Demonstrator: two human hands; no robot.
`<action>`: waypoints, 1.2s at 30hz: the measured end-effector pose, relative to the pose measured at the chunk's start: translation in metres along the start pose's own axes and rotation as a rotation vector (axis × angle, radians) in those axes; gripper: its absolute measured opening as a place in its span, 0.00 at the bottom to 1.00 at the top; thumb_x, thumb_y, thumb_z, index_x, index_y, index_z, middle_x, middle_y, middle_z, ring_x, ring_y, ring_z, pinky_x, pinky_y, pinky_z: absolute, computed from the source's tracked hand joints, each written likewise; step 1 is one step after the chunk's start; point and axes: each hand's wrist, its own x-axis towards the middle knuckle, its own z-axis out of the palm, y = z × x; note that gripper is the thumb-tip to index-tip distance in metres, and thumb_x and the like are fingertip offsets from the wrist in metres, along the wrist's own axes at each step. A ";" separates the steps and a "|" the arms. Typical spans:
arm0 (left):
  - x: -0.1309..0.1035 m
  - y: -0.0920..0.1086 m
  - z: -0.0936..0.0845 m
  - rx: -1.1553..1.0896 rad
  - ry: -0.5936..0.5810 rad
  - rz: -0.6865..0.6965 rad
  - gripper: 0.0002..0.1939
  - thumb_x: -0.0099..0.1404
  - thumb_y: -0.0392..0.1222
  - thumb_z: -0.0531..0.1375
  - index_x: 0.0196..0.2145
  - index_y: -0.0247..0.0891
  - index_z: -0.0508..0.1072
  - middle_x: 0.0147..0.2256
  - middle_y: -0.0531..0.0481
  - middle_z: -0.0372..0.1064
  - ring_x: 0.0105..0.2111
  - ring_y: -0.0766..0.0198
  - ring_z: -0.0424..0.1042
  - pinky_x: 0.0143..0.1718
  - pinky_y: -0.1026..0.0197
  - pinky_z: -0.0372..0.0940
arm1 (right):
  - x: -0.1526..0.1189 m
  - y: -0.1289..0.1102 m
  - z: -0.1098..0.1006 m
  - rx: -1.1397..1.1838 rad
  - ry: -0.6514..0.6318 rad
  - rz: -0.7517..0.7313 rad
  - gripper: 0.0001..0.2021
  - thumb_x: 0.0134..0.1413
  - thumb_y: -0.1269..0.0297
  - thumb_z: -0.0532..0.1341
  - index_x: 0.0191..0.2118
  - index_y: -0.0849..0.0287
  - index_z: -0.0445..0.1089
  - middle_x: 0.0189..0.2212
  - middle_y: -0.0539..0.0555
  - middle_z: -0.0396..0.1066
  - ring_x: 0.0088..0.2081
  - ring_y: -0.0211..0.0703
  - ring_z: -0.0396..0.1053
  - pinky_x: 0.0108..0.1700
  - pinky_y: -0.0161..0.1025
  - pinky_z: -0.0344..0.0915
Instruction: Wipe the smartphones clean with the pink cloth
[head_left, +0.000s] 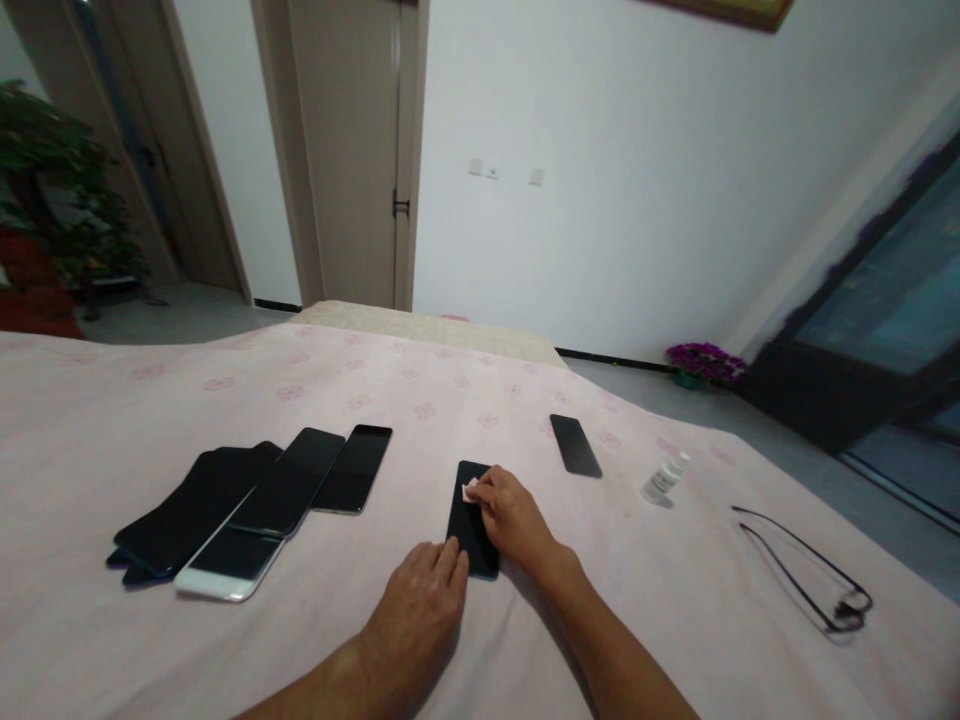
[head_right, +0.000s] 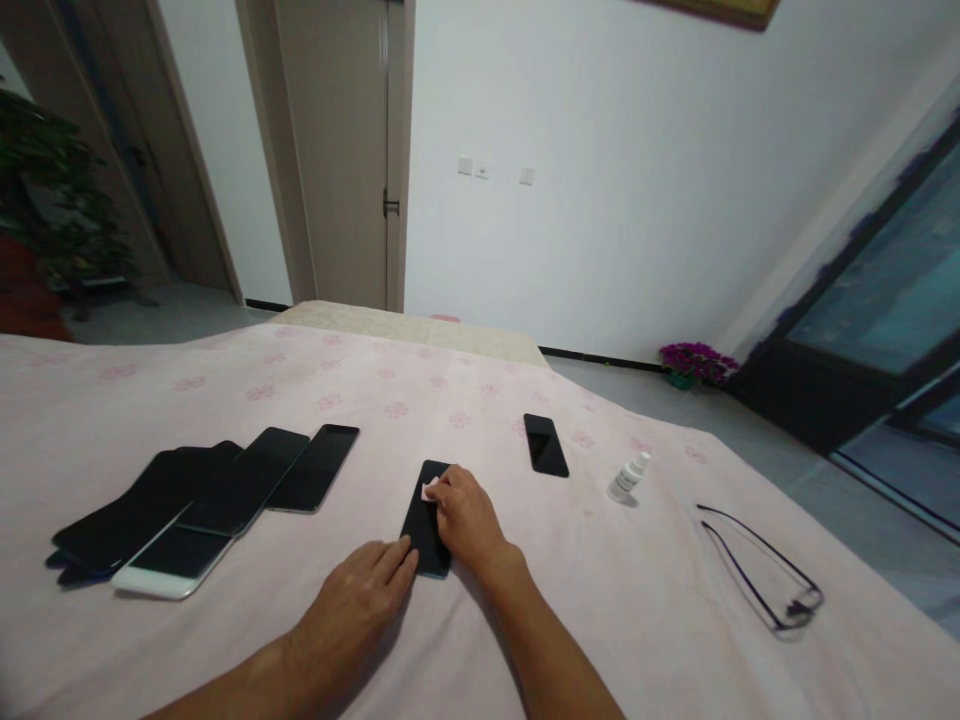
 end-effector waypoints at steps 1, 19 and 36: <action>0.000 0.000 -0.001 0.002 -0.007 0.008 0.24 0.60 0.23 0.53 0.54 0.29 0.70 0.53 0.33 0.70 0.47 0.51 0.72 0.49 0.48 0.67 | 0.000 -0.001 -0.001 0.014 -0.018 -0.031 0.15 0.57 0.80 0.56 0.41 0.57 0.77 0.38 0.55 0.69 0.42 0.42 0.67 0.46 0.38 0.65; 0.000 0.003 -0.008 -0.009 -0.051 0.026 0.21 0.61 0.24 0.53 0.52 0.27 0.70 0.44 0.37 0.72 0.43 0.53 0.70 0.46 0.51 0.68 | 0.000 -0.009 0.005 0.036 -0.020 -0.060 0.16 0.54 0.81 0.55 0.40 0.58 0.77 0.38 0.55 0.69 0.41 0.42 0.67 0.45 0.37 0.65; -0.004 0.004 0.002 0.020 -0.098 0.061 0.25 0.62 0.25 0.54 0.57 0.22 0.66 0.55 0.28 0.67 0.53 0.46 0.69 0.55 0.46 0.65 | -0.009 -0.004 0.003 0.116 0.014 -0.133 0.17 0.50 0.83 0.56 0.39 0.59 0.77 0.36 0.55 0.69 0.40 0.43 0.68 0.45 0.38 0.66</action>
